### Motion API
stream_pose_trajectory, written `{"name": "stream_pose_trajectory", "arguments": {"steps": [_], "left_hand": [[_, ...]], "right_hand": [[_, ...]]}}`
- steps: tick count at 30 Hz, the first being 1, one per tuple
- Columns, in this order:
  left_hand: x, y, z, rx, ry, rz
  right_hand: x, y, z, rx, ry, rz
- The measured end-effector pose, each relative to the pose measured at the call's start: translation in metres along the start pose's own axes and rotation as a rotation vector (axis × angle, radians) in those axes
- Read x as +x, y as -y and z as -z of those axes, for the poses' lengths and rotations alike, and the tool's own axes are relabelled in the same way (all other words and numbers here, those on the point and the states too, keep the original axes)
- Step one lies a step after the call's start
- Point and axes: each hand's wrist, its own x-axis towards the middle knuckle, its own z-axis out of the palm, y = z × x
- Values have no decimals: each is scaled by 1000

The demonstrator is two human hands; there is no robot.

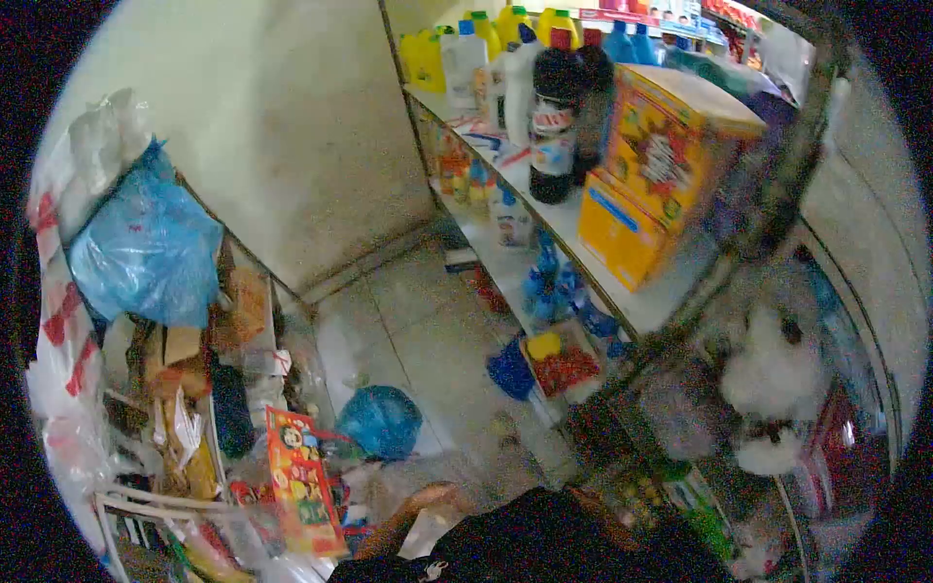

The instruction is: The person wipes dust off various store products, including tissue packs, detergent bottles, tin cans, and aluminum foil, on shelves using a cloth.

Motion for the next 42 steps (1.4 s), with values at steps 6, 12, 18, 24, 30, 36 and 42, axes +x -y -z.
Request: {"name": "stream_pose_trajectory", "arguments": {"steps": [6,12,18,24,30,36,42], "left_hand": [[27,-59,91,-75,-80,31],[85,-187,151,-28,-88,-317],[-11,-421,130,312,-80,-835],[6,-480,176,343,-245,-1241],[17,-552,253,318,-196,-1122],[32,-678,365,285,-488,-1399],[42,-772,359,563,-911,-1553]], "right_hand": [[96,107,70,-97,-5,58],[162,231,104,59,-421,440],[198,344,129,918,-235,250],[117,465,161,669,-414,550],[107,542,150,592,-790,425],[25,536,133,558,-1469,318],[-98,482,136,205,-2483,-9]]}}
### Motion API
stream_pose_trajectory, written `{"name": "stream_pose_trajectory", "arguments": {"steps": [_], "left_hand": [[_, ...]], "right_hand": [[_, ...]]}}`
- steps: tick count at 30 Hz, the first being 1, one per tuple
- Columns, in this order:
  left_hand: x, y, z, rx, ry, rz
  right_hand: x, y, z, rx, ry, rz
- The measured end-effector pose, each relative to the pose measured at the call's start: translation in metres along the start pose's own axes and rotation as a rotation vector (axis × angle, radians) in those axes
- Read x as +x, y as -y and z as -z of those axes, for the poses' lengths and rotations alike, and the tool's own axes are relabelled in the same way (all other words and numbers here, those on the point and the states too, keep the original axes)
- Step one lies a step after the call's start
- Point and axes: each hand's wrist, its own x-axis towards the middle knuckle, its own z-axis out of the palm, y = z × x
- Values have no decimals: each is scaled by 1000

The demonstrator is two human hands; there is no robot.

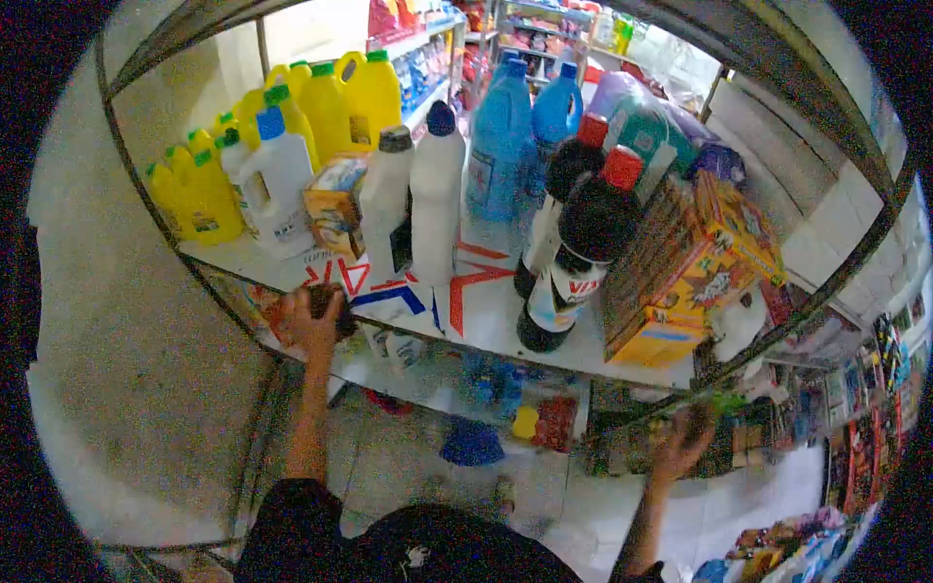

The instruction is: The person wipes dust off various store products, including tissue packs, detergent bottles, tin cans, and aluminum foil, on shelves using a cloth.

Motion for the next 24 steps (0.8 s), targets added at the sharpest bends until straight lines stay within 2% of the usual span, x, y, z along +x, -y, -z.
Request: {"name": "stream_pose_trajectory", "arguments": {"steps": [1,2,3,5,6,8,10,11,12,15,17,19,21,22,24], "left_hand": [[-1,-17,-8,-183,176,44],[-10,-39,-20,-178,180,23],[-22,-61,-32,-172,183,2],[-50,-89,-53,-212,162,-142],[-59,-105,-56,-227,181,-172],[-63,-118,-54,-231,184,-213],[-62,-118,-50,-203,157,-231],[-58,-111,-46,-126,163,-231],[-49,-99,-41,-49,169,-235],[-21,-47,-28,30,172,-193],[1,-10,-20,336,-27,-259],[19,25,-3,454,-84,-148],[33,36,16,417,-211,-255],[36,37,21,396,-277,-307],[31,43,10,219,-88,-369]], "right_hand": [[29,3,8,-200,-118,92],[53,11,7,-191,-234,106],[77,22,1,-16,-266,41],[126,-15,-1,-78,-219,2],[146,-53,0,-314,-136,26],[155,-44,-32,-53,-219,-68],[163,-77,-37,-239,-405,-107],[157,-53,-45,-334,-494,-132],[148,-26,-44,-284,-451,-228],[160,-94,-37,-589,-521,-141],[156,-85,-35,-554,-439,-142],[159,-86,-35,-567,-442,-97],[162,-96,-37,-630,-525,-3],[160,-92,-35,-537,-470,-41],[156,-80,-34,-393,-392,-97]]}}
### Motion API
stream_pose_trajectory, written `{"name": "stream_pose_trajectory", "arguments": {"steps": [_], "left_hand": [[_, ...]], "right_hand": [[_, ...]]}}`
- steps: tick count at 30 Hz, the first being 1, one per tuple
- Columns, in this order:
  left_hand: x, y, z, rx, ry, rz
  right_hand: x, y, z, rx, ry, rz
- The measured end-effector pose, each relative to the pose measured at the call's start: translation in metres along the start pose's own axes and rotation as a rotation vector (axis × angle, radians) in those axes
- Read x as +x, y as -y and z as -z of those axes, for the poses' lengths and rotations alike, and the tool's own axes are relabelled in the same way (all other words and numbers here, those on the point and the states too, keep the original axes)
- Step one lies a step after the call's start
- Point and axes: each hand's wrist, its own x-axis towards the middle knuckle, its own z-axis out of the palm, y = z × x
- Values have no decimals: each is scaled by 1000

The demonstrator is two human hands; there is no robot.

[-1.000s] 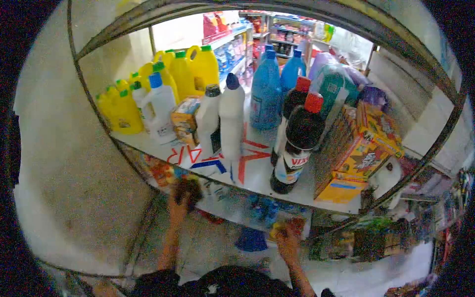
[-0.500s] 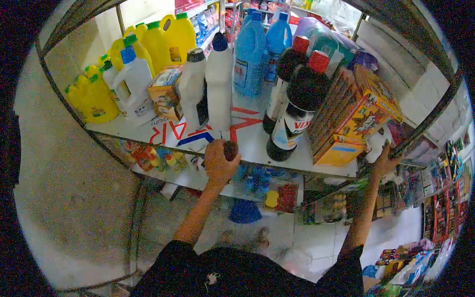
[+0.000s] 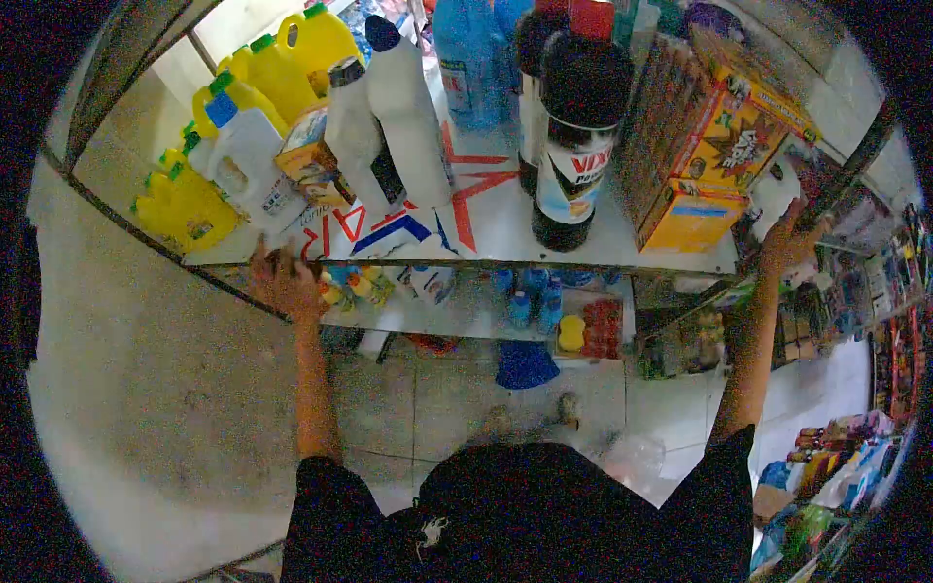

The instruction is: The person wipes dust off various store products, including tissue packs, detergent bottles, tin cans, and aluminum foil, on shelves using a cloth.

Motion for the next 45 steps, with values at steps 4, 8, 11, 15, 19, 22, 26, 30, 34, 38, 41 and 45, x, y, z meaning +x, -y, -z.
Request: {"name": "stream_pose_trajectory", "arguments": {"steps": [4,8,11,15,19,22,26,30,34,38,41,45], "left_hand": [[5,-55,6,-239,492,-120],[17,-77,10,-165,618,-227],[14,-66,-1,-239,655,-177],[11,-64,-6,-268,635,-114],[11,-62,-16,-261,583,-100],[12,-59,-24,-306,610,-79],[15,-60,-28,-297,615,-86],[22,-60,-24,-241,717,-77],[30,-58,-11,-377,754,-182],[21,-48,-24,-371,594,-250],[24,-52,-25,-292,604,-219],[24,-49,-31,-258,754,-180]], "right_hand": [[6,-29,-15,-289,-159,146],[-6,19,4,-71,-55,30],[1,3,0,-77,-8,23],[-5,10,-2,-33,-162,115],[5,-14,-10,-59,-158,195],[14,-37,-20,-112,-204,290],[10,-27,-15,-83,-189,258],[1,-8,-5,-100,-143,222],[11,-23,-11,-100,-145,276],[6,-15,-10,-71,-182,272],[-4,3,-1,-48,-75,144],[2,-11,-2,-187,-22,107]]}}
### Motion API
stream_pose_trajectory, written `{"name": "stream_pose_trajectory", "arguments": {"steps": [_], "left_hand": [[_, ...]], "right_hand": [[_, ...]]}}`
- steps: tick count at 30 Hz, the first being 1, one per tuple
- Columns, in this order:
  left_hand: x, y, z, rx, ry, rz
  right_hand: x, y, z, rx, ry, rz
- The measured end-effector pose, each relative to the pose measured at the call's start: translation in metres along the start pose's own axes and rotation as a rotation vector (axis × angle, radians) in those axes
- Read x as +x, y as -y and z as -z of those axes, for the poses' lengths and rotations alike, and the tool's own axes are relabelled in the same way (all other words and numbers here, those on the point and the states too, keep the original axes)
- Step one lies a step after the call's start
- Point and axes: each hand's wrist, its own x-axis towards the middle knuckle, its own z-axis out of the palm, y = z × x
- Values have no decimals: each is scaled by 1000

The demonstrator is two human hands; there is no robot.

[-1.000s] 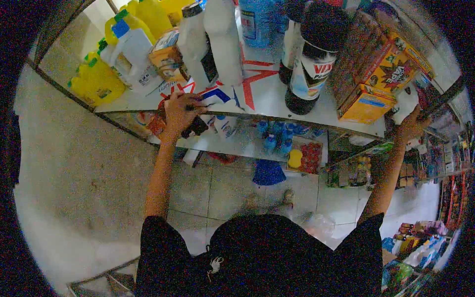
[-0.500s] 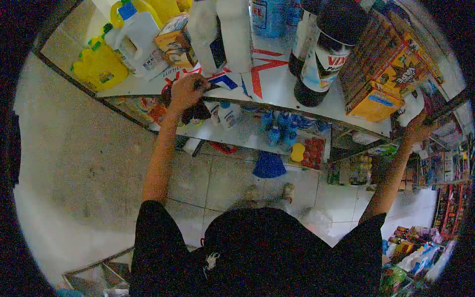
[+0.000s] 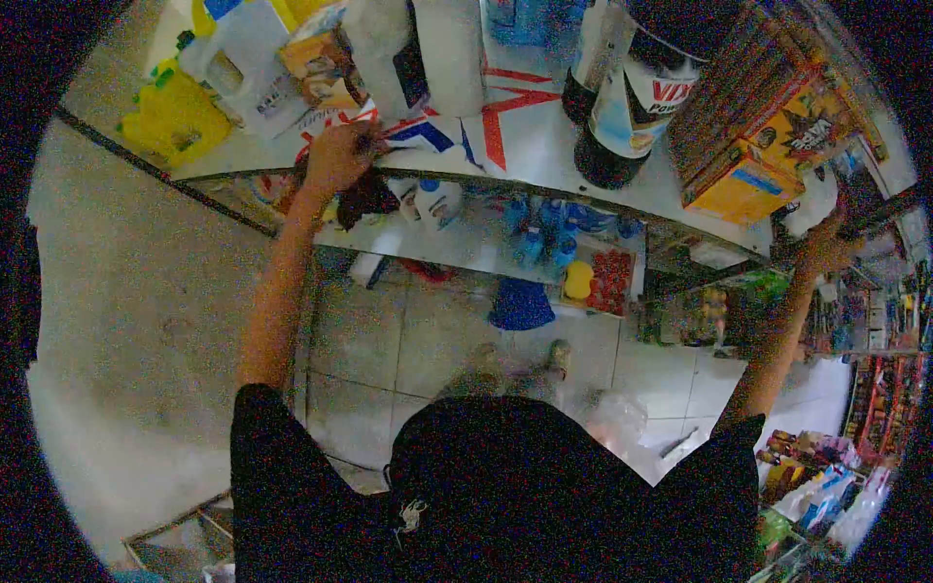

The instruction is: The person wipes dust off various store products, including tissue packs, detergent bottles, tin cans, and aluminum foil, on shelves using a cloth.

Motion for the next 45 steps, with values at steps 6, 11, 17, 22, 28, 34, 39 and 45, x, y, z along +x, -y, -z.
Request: {"name": "stream_pose_trajectory", "arguments": {"steps": [6,11,17,22,28,34,39,45], "left_hand": [[1,5,-6,86,-88,-21],[1,3,-8,64,-117,-17],[0,1,-10,89,-205,-98],[-7,0,-18,263,-353,-191],[-7,0,-27,289,-453,-257],[-10,0,-31,280,-509,-271],[-9,-5,-28,276,-568,-213],[-12,-7,-37,190,-678,-186]], "right_hand": [[32,-69,-30,17,-119,459],[42,-85,-41,-105,-120,307],[39,-84,-43,-94,-183,379],[33,-79,-43,-131,-189,301],[39,-99,-42,-303,-149,537],[23,-65,-29,-52,-116,273],[10,-27,-16,-21,-150,233],[15,-48,-28,6,-158,264]]}}
